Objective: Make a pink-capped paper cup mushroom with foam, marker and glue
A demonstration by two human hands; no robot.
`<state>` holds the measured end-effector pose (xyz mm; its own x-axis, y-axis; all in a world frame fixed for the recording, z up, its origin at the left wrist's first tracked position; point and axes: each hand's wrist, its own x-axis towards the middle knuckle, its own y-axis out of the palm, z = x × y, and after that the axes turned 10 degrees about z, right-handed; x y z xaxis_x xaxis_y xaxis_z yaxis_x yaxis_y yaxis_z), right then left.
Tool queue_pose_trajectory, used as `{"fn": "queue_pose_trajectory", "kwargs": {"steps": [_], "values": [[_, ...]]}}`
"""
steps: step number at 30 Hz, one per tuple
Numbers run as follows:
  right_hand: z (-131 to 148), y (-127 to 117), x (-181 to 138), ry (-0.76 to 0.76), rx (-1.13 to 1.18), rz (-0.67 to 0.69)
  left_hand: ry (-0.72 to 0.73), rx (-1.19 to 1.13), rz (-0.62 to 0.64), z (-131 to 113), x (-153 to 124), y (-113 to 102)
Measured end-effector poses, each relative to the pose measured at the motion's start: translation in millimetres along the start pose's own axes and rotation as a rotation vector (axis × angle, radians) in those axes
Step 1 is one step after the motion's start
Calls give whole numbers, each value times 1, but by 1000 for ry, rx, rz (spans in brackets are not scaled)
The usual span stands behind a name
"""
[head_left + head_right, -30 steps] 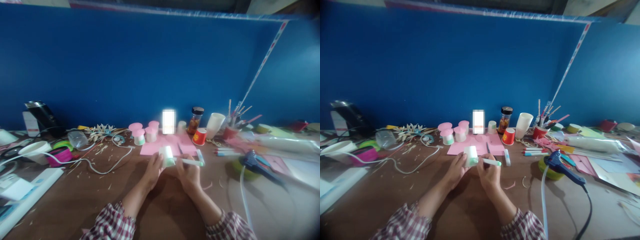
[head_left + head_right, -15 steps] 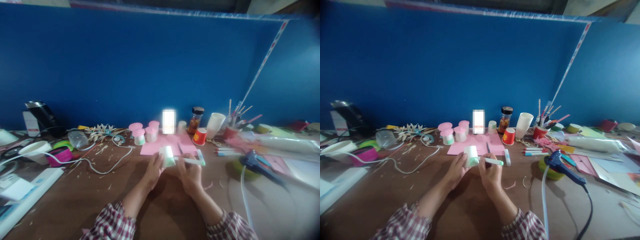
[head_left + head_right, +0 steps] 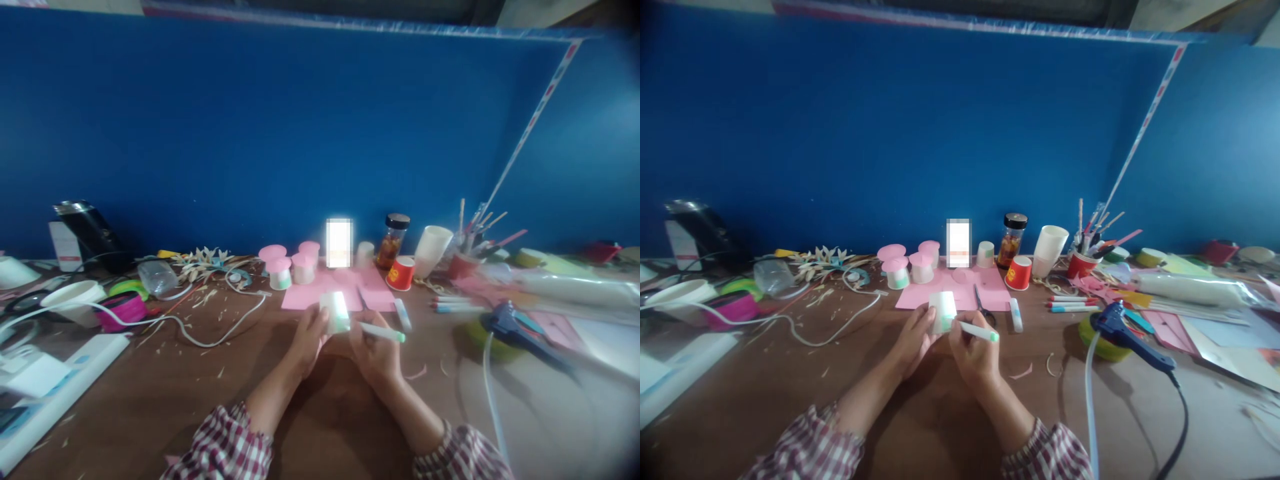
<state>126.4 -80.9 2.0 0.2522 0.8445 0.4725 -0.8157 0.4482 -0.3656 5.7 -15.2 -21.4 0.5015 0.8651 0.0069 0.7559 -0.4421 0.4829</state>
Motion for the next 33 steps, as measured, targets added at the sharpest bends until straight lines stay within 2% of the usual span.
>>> {"fn": "queue_pose_trajectory", "kwargs": {"steps": [15, 28, 33], "values": [[-1, -1, 1, -1, -29, -6, -31, 73, -8, 4, 1, -3], [3, -2, 2, -3, -46, -7, -7, 24, -6, 4, 1, -2], [3, -2, 3, 55, -25, -41, -21, 24, -22, 5, 2, -3]]}}
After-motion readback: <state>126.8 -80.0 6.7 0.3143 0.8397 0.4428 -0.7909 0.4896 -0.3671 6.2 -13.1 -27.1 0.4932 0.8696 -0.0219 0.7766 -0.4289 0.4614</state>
